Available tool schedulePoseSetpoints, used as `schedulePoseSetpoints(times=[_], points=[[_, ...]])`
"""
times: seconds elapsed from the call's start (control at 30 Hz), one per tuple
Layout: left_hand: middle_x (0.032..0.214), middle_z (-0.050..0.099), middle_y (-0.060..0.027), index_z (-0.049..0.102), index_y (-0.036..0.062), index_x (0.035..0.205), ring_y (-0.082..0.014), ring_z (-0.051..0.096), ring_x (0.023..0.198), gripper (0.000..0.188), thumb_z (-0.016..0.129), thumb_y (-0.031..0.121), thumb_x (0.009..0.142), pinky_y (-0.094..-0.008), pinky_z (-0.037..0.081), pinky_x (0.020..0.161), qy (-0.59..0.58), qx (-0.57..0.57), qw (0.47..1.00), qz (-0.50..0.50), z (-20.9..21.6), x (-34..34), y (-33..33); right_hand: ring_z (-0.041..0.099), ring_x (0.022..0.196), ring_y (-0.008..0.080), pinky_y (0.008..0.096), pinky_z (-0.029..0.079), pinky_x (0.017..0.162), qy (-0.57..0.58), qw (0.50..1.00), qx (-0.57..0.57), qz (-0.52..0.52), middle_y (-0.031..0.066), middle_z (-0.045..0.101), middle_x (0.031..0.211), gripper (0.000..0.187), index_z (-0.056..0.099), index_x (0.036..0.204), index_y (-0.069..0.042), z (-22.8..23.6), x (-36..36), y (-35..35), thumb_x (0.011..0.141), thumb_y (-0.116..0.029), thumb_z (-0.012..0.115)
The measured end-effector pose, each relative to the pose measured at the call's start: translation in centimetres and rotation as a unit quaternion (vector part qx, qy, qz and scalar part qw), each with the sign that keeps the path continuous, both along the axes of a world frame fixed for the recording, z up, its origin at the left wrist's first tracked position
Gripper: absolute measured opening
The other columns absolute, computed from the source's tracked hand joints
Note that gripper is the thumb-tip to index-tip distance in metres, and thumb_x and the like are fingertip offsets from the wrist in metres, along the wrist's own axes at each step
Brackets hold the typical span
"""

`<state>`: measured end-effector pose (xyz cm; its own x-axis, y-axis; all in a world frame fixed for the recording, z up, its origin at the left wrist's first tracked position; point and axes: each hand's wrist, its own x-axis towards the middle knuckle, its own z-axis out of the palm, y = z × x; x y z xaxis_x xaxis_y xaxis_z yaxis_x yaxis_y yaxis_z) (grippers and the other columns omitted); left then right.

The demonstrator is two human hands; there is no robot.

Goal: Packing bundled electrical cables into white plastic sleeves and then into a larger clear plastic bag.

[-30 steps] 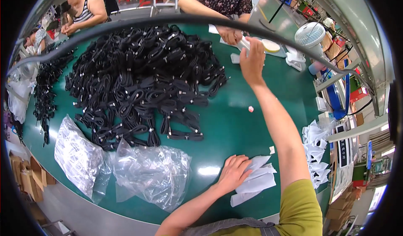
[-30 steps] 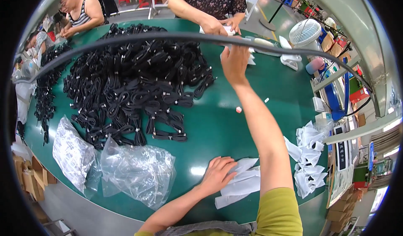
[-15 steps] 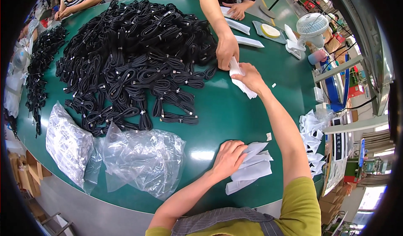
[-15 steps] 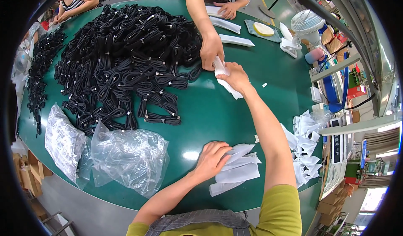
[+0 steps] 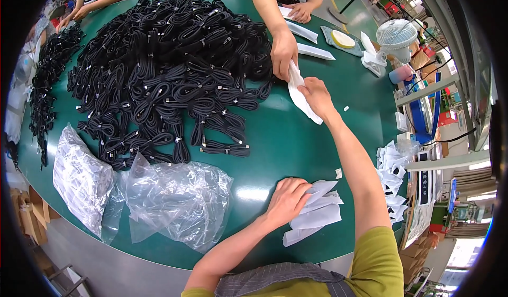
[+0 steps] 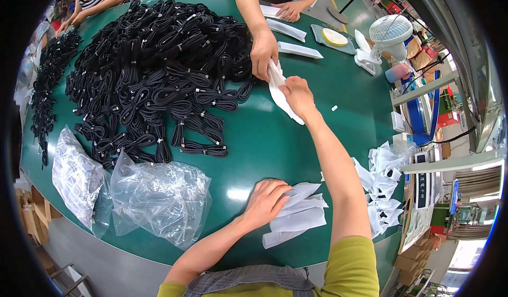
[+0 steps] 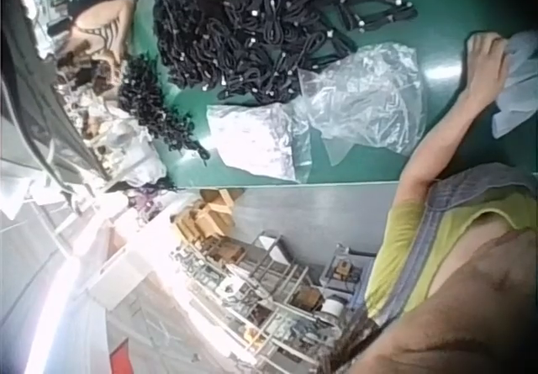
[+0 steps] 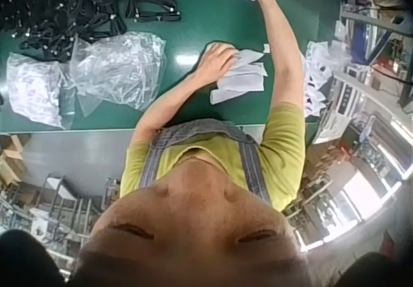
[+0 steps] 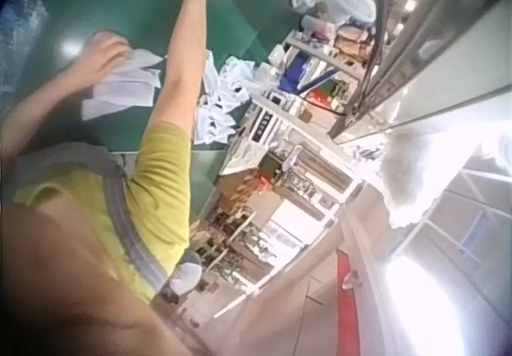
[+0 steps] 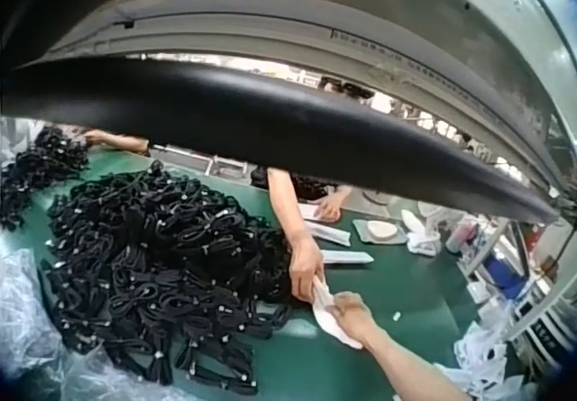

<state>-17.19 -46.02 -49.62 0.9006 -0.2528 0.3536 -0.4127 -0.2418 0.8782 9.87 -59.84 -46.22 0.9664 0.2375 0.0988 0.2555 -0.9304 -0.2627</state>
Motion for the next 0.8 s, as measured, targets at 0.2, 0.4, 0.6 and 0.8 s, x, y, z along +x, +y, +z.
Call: schedulePoseSetpoints(times=[0.2, 0.4, 0.6, 0.8], points=[[0.109, 0.061, -0.0101, 0.064, 0.0051, 0.110, -0.0310, 0.057, 0.104, 0.023, 0.065, 0.014, 0.089, -0.0421, 0.042, 0.094, 0.006, 0.000, 1.000, 0.008, -0.2, 0.2, 0.5, 0.054, 0.107, 0.0314, 0.0415, 0.046, 0.093, 0.037, 0.997, 0.063, 0.005, 0.0110, 0.060, 0.114, 0.027, 0.067, 0.098, -0.002, 0.8, 0.3, 0.8, 0.094, -0.028, 0.059], [0.110, 0.061, -0.0106, 0.064, 0.0049, 0.110, -0.0314, 0.057, 0.103, 0.022, 0.065, 0.013, 0.089, -0.0425, 0.042, 0.092, 0.001, -0.007, 1.000, 0.007, 0.1, 0.2, 0.3, 0.055, 0.099, 0.0323, 0.0435, 0.048, 0.086, -0.136, 0.990, 0.007, 0.028, 0.0116, 0.060, 0.102, 0.021, 0.063, 0.090, 0.001, -0.6, -0.1, 1.3, 0.092, -0.020, 0.059], [0.118, 0.060, -0.0113, 0.060, 0.0021, 0.119, -0.0277, 0.057, 0.114, 0.027, 0.060, 0.016, 0.096, -0.0383, 0.046, 0.097, 0.134, -0.173, 0.976, 0.017, 0.3, 0.4, 1.3, 0.060, 0.096, 0.0426, 0.0455, 0.048, 0.084, -0.193, 0.968, 0.152, -0.055, 0.0206, 0.064, 0.105, 0.027, 0.063, 0.092, 0.005, 1.2, -2.0, -2.7, 0.091, -0.021, 0.056], [0.137, 0.053, -0.0142, 0.048, -0.0014, 0.138, -0.0237, 0.050, 0.127, 0.055, 0.048, 0.041, 0.103, -0.0372, 0.036, 0.110, 0.288, -0.324, 0.898, 0.071, 4.1, 4.2, 5.4, 0.059, 0.074, 0.0078, 0.0249, 0.047, 0.066, 0.182, 0.810, 0.547, -0.108, 0.0029, 0.067, 0.087, 0.032, 0.066, 0.108, 0.005, 9.4, -13.5, -1.0, 0.096, -0.024, 0.059]])
